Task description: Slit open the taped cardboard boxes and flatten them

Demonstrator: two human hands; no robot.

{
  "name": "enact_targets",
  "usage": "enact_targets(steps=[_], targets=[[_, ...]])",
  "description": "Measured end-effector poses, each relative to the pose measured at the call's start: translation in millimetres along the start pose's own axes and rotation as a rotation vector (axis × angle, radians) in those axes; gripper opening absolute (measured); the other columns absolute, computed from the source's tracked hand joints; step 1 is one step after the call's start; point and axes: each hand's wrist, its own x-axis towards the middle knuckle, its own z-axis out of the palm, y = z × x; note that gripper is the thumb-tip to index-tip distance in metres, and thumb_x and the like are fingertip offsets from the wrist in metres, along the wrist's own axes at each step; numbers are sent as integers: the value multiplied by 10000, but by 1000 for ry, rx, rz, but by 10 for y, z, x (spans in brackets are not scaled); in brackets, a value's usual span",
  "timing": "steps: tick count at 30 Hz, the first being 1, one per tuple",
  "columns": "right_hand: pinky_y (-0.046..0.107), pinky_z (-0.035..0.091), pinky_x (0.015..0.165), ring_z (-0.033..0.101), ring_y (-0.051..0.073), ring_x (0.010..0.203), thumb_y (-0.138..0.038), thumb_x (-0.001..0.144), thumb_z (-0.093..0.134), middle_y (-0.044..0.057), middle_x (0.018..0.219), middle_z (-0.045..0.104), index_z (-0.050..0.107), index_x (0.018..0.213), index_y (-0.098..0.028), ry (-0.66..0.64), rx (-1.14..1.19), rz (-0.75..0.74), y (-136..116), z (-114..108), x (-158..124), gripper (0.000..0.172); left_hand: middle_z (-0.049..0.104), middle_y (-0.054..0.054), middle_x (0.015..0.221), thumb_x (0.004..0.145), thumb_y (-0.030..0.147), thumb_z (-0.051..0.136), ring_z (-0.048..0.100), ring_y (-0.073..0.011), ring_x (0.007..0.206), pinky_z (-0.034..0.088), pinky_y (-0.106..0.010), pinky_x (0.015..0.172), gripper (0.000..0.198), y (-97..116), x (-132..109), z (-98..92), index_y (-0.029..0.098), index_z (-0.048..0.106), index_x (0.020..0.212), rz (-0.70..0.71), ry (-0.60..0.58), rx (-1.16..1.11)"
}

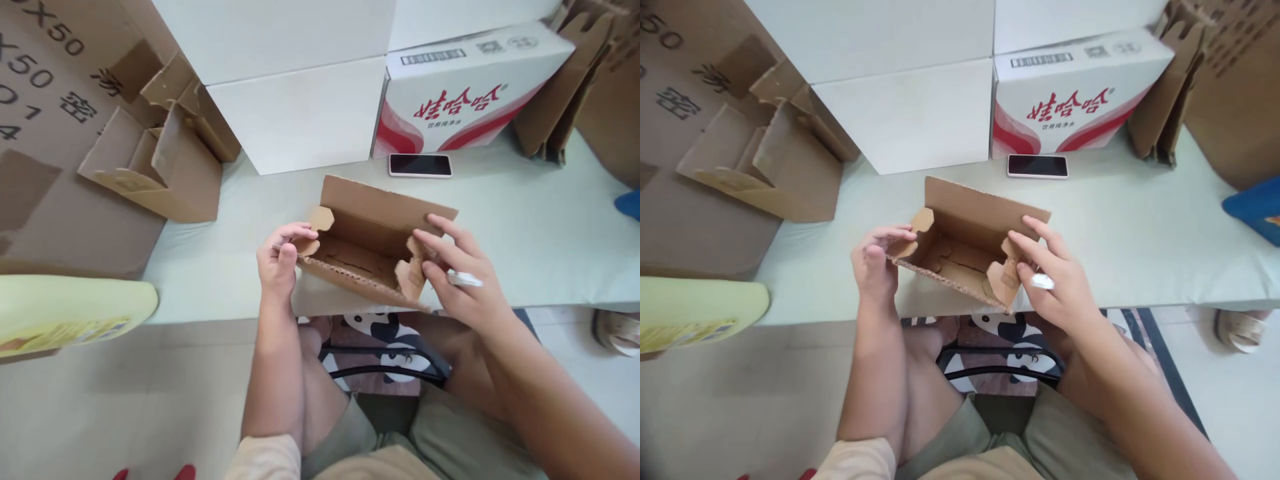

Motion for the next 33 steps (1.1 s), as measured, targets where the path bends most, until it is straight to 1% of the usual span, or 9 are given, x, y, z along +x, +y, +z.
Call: enact_targets(steps=[4, 8, 11, 14, 17, 21, 24, 29, 33], targets=[[515, 579, 909, 626, 321, 1201, -307, 942, 571, 144, 1621, 349, 673, 1259, -274, 136, -32, 76, 84, 125, 123, 335, 744, -68, 829, 834, 666, 673, 710, -213, 924, 554, -357, 928, 446, -73, 23, 76, 231, 737, 912, 15, 18, 130], [548, 579, 914, 622, 339, 1256, -407, 950, 534, 130, 1192, 727, 628, 1102, -284, 66, 246, 56, 183, 153, 64, 216, 683, -110, 1300, 807, 571, 753, 659, -238, 1176, 522, -389, 1023, 492, -84, 99, 103, 254, 693, 1178, 111, 46, 304], [600, 530, 1005, 649, 341, 1220, -430, 926, 557, 90, 948, 775, 575, 948, -287, 5, 445, 13, 247, 125, -25, 146, 683, -88, 1333, 852, 496, 710, 614, -262, 1278, 466, -436, 1118, 328, -43, 164, 73, 260, 769, 1072, 89, -127, 418], [549, 546, 966, 658, 324, 1183, -387, 888, 572, 99, 1066, 745, 575, 929, -278, 198, 568, 90, 368, 118, -59, 117, 760, -65, 1170, 871, 415, 670, 679, -258, 1170, 475, -452, 1122, 217, -35, 208, 8, 259, 814, 913, -14, -209, 416], [461, 583, 829, 674, 294, 1107, -376, 864, 508, 110, 1126, 695, 590, 952, -268, 390, 600, 271, 593, 161, -44, 162, 762, -72, 1161, 817, 360, 684, 676, -259, 1187, 476, -432, 1124, 186, -126, 241, -81, 242, 814, 881, -107, -6, 304], [510, 542, 1000, 636, 303, 1257, -377, 894, 468, 81, 1304, 686, 674, 1049, -262, -39, 645, 428, 811, 291, -37, 282, 768, -75, 1093, 712, 305, 646, 675, -250, 1192, 496, -407, 1100, 179, -331, 313, -167, 218, 770, 806, -242, 363, 11], [548, 435, 1153, 522, 324, 1419, -427, 920, 498, 65, 1448, 630, 715, 1165, -271, -333, 694, 235, 728, 387, -19, 363, 765, -72, 1102, 680, 342, 617, 689, -236, 1157, 546, -370, 1026, 218, -421, 368, -102, 219, 730, 819, -348, 428, -53], [597, 108, 1286, 200, 304, 1597, -520, 970, 509, 35, 1627, 440, 594, 1418, -326, -263, 664, -135, 358, 223, 53, 495, 773, -75, 993, 785, 610, 596, 726, -257, 1027, 616, -351, 810, 417, -418, 269, 328, 223, 697, 903, -546, 218, -55], [529, 98, 1310, 379, 293, 1529, -561, 993, 451, 10, 1620, 450, 575, 1441, -343, -212, 689, -180, 149, -126, 57, 513, 781, -100, 961, 819, 743, 567, 735, -305, 987, 631, -421, 771, 560, -376, 63, 567, 217, 724, 934, -633, -123, -52]])
